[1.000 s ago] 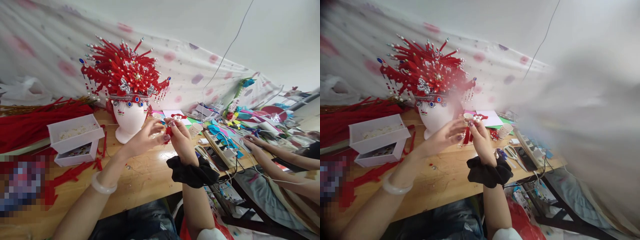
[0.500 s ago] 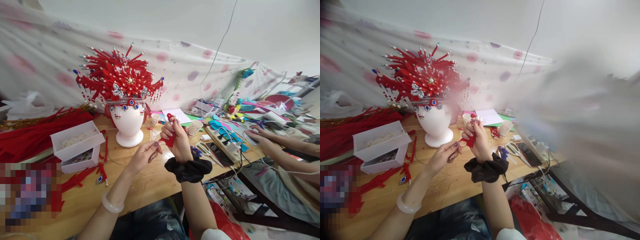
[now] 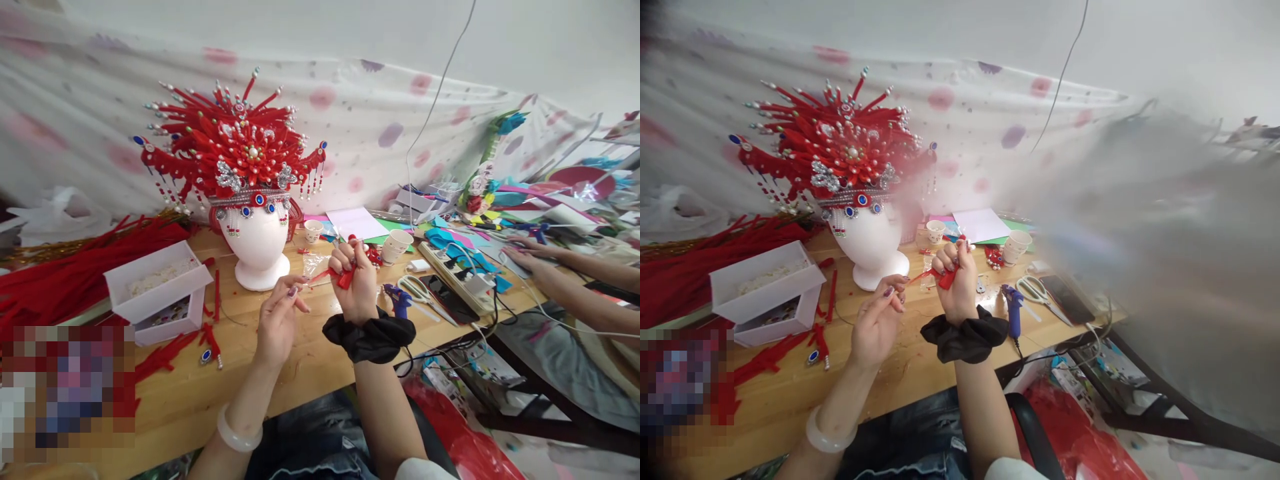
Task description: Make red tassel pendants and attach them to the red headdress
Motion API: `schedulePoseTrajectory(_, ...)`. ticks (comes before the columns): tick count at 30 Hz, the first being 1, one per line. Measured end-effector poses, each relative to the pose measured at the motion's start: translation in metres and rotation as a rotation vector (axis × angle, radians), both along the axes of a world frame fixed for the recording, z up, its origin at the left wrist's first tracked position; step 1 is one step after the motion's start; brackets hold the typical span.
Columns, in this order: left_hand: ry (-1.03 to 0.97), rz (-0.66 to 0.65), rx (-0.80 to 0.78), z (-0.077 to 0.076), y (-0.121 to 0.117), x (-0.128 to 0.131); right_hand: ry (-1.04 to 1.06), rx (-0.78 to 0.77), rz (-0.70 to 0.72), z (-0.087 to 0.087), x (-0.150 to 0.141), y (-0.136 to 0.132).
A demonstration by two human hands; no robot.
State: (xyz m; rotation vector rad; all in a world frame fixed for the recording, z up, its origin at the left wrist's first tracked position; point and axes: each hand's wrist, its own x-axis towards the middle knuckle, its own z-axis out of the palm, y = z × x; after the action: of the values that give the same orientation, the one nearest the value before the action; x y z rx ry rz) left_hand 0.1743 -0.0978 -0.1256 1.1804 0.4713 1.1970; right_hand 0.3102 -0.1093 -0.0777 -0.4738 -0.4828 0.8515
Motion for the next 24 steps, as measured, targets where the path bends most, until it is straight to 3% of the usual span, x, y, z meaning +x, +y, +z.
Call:
schedulePoseTrajectory(4,-0.033,0.072,0.024,-0.002,0.005,-0.012,0.061,0.013,-0.023,-0.001,0.009,-0.002)
schedulePoseTrajectory(9,0.266,0.223,0.116,0.002,0.011,-0.015,0.101,0.043,0.026,0.001,0.005,-0.005)
schedulePoseTrajectory(11,0.37,0.158,0.133,0.006,0.012,-0.012,0.111,0.049,0.039,0.003,0.002,-0.006)
schedulePoseTrajectory(16,0.494,-0.178,0.249,0.013,0.01,0.0,0.166,0.074,0.091,0.005,0.0,-0.007)
schedulePoseTrajectory(20,0.462,-0.147,0.241,0.01,0.005,-0.001,0.204,0.075,0.085,0.003,0.004,-0.006)
schedulePoseTrajectory(24,0.327,-0.063,0.158,-0.003,0.005,-0.02,0.216,0.083,0.038,0.0,0.014,-0.005)
